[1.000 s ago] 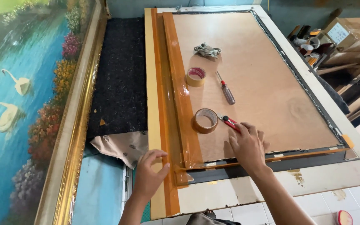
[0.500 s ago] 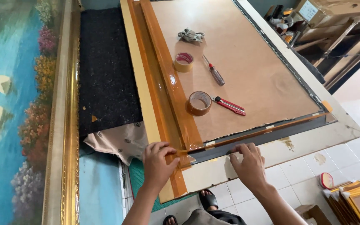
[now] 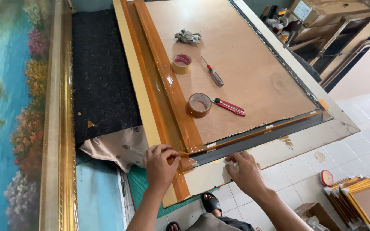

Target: Applying brown adhesive tape to the edges of a picture frame to secure the backing.

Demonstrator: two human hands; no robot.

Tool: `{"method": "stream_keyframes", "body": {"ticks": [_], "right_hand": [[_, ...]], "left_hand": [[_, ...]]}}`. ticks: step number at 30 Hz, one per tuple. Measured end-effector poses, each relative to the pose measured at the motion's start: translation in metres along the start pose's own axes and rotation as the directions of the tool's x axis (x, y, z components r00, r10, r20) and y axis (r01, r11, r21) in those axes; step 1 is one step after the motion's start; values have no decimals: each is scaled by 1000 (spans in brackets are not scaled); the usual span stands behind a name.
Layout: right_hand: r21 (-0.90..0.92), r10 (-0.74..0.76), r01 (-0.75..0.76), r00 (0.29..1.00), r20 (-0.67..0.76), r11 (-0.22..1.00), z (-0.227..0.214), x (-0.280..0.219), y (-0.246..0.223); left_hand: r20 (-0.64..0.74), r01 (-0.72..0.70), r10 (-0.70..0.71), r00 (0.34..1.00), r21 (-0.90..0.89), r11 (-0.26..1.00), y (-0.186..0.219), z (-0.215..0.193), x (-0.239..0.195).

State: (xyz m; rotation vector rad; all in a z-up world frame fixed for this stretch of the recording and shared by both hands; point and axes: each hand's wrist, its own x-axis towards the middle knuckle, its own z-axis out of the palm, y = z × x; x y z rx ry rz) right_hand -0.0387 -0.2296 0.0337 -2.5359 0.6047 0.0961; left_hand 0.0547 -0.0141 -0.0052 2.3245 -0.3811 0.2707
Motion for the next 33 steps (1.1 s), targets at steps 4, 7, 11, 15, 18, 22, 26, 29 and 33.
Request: {"method": "stream_keyframes", "body": {"ticks": [4,7,11,15,18,22,26,29,33], "right_hand": [[-19,-32,32,999,-15,999,2,4,2],[-30,-55,54,998,-16,998,1,6,2],[-43,-55,56,998,28,997,-2,7,-6],[-35,-74,75,996,40,997,-2,9,-7],[-46,-76,78,995,57,996,-3,8,-12],[-42,-65,68,995,76,997,-3,8,-16],[-39,-102,104,993,63,994,1,9,-16],[-17,-199,199,980,1,980,8,11,-16],[-19,-454,457,877,-160,889,8,12,-32]], "left_hand": [[-26,17,-17,1000,7,1000,2,3,3],[-46,40,-38,998,27,999,3,6,7],[-72,17,-14,997,41,999,2,8,13],[-65,-5,7,998,22,1000,5,11,19],[-64,9,-5,998,70,997,6,16,24],[-59,11,-7,998,70,997,8,15,25],[-31,96,-94,995,58,994,7,15,27],[-2,164,-164,986,59,985,2,17,30],[84,178,-184,979,67,982,-4,18,34]]}}
